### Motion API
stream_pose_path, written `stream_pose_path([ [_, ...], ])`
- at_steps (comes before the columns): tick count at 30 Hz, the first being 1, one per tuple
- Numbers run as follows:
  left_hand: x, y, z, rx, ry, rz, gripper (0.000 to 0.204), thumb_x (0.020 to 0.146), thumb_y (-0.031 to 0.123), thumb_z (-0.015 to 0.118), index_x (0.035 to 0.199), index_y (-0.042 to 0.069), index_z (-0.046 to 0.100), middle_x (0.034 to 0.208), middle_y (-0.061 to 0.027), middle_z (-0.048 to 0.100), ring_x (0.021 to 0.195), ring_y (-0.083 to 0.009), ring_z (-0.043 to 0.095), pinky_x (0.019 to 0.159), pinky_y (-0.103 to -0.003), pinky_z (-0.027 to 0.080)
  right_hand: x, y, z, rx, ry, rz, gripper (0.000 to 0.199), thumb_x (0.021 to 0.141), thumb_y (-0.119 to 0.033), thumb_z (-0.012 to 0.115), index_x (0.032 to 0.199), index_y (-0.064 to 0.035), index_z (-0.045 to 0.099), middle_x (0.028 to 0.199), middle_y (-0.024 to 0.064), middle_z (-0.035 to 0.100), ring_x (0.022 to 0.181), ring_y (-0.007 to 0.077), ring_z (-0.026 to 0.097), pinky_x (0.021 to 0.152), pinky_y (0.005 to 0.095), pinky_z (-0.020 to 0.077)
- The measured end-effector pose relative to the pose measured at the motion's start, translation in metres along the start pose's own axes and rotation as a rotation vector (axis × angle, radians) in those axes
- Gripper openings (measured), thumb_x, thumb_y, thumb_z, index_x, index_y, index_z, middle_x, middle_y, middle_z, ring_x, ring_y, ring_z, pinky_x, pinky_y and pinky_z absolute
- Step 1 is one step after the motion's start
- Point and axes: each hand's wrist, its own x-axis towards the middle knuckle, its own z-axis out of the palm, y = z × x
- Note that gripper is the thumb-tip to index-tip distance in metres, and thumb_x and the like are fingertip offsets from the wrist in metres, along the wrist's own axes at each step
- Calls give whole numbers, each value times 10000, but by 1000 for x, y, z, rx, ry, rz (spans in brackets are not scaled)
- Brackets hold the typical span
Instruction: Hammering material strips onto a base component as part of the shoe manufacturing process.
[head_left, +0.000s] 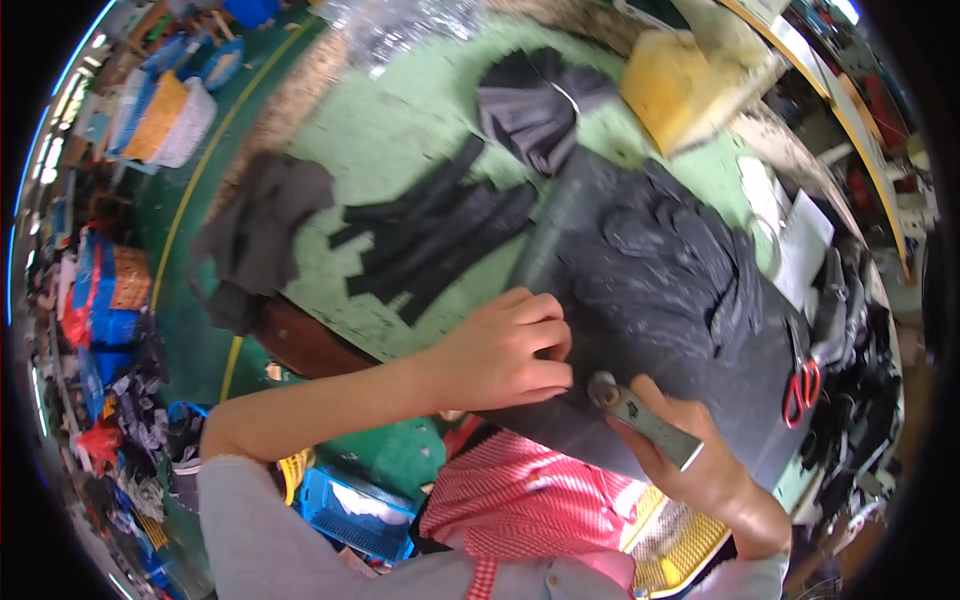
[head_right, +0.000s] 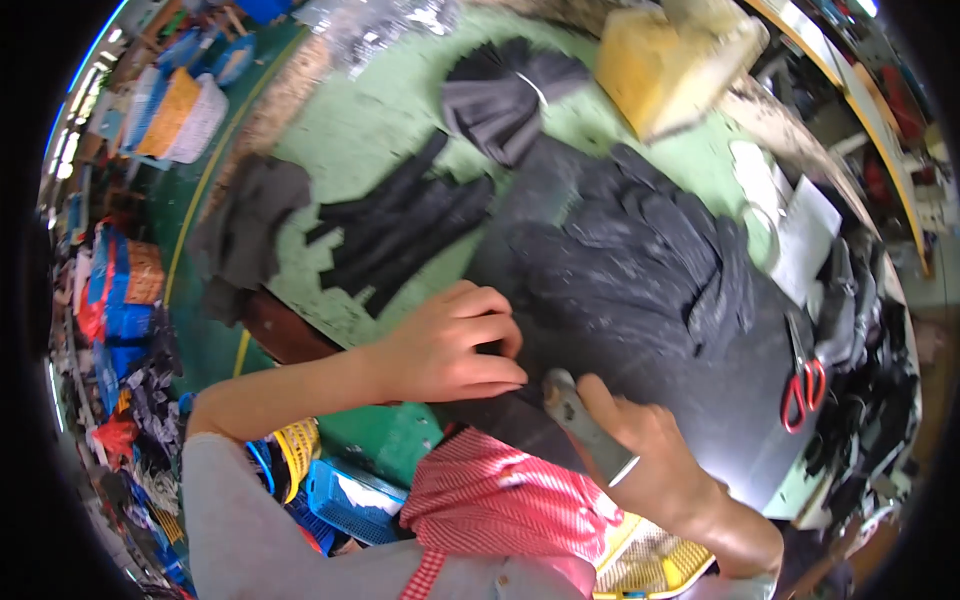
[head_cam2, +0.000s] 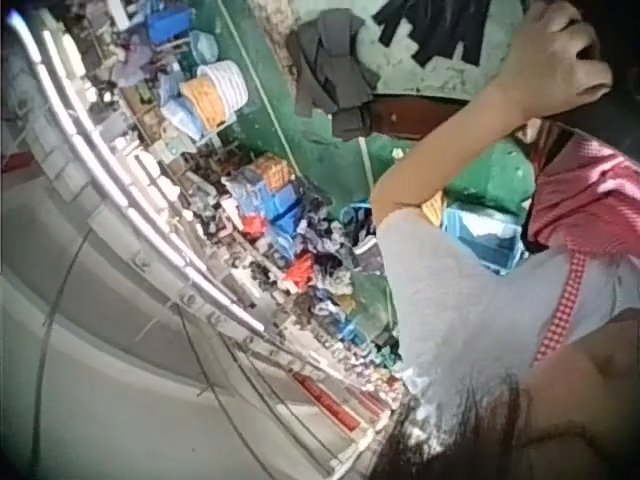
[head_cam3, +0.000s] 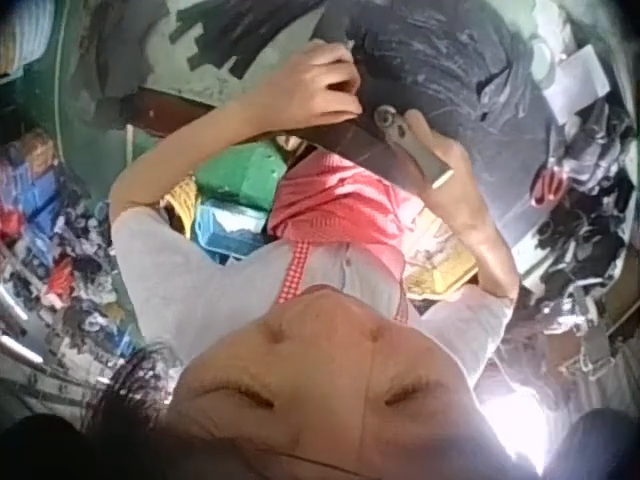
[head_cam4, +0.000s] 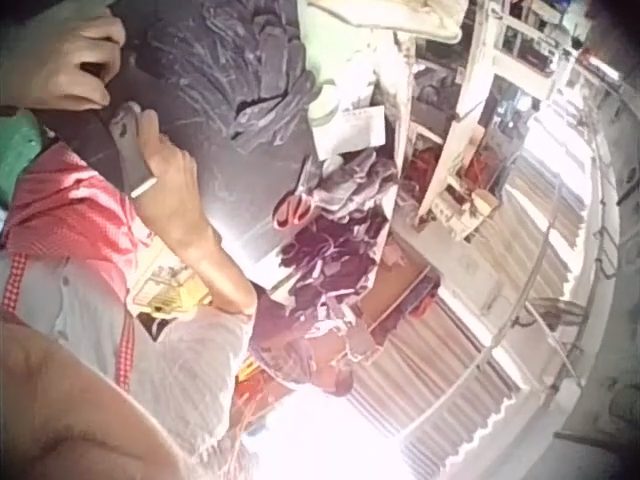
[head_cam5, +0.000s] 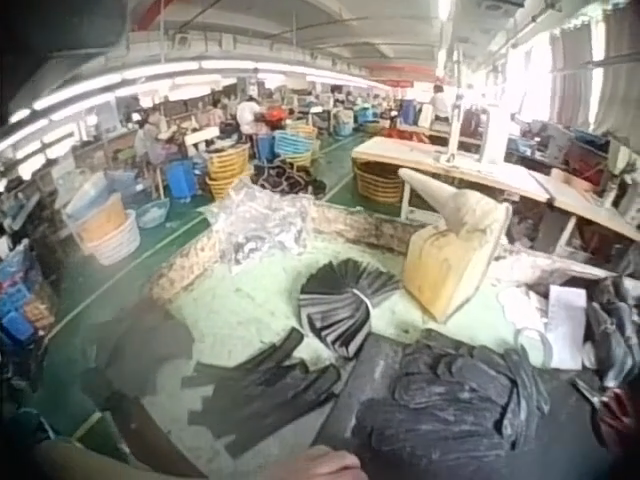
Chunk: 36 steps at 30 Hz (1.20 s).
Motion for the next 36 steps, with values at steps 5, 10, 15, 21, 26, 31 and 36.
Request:
stream_pose_path([
  [5, -1, -13, -8, -103, -23, -57, 159, 777, 217, 845, 923, 213, 781, 1000, 31, 667, 1040, -227, 624, 854, -402, 512, 4, -5, 2, -12, -149, 54, 242, 951, -101, 688, 1082, -23, 500, 776, 249, 626, 760, 499, 668, 617, 541, 494],
  [10, -9, -5, -8, 61, 19, 60, 153, 765, 192, 818, 909, 187, 768, 990, 15, 645, 1029, -236, 616, 864, -415, 513, 9, 0, 10, -71, -116, 5, 320, 927, -157, 678, 1124, -23, 463, 767, 254, 640, 769, 493, 678, 643, 567, 506],
  [15, -17, -14, -16, 20, -4, -15, 257, 727, 205, 887, 962, 210, 783, 1028, 32, 671, 1017, -244, 623, 876, -407, 510, 23, -12, 1, -4, -209, 73, 329, 919, -122, 657, 1146, -10, 447, 758, 247, 641, 766, 493, 682, 663, 581, 512],
  [21, -20, -24, -23, -8, -2, -78, 267, 703, 216, 895, 949, 218, 790, 997, 40, 665, 986, -231, 625, 821, -402, 510, 29, -11, 11, -40, -147, 27, 245, 935, -16, 721, 1097, -36, 539, 741, 187, 581, 700, 473, 665, 568, 507, 485],
  [26, -25, -21, -25, 110, 46, 7, 252, 689, 223, 906, 917, 219, 797, 942, 44, 660, 985, -235, 625, 810, -399, 504, 37, -15, 18, -39, -102, -23, 228, 956, -8, 703, 1095, -28, 523, 745, 203, 583, 724, 483, 661, 583, 484, 486],
  [31, -31, -27, -29, 73, 91, -36, 266, 699, 227, 901, 942, 226, 793, 957, 49, 664, 967, -235, 620, 817, -406, 504, 50, -24, 15, 26, -109, 1, 223, 953, 14, 690, 1082, -16, 511, 768, 212, 583, 761, 492, 659, 592, 500, 491],
  [36, -48, -6, -19, 86, 16, 21, 206, 738, 206, 853, 927, 186, 775, 975, 41, 684, 1037, -226, 650, 852, -384, 540, 54, -22, 20, -71, -99, -22, 191, 974, -7, 664, 1104, -22, 525, 772, 227, 578, 760, 502, 647, 597, 502, 485],
])
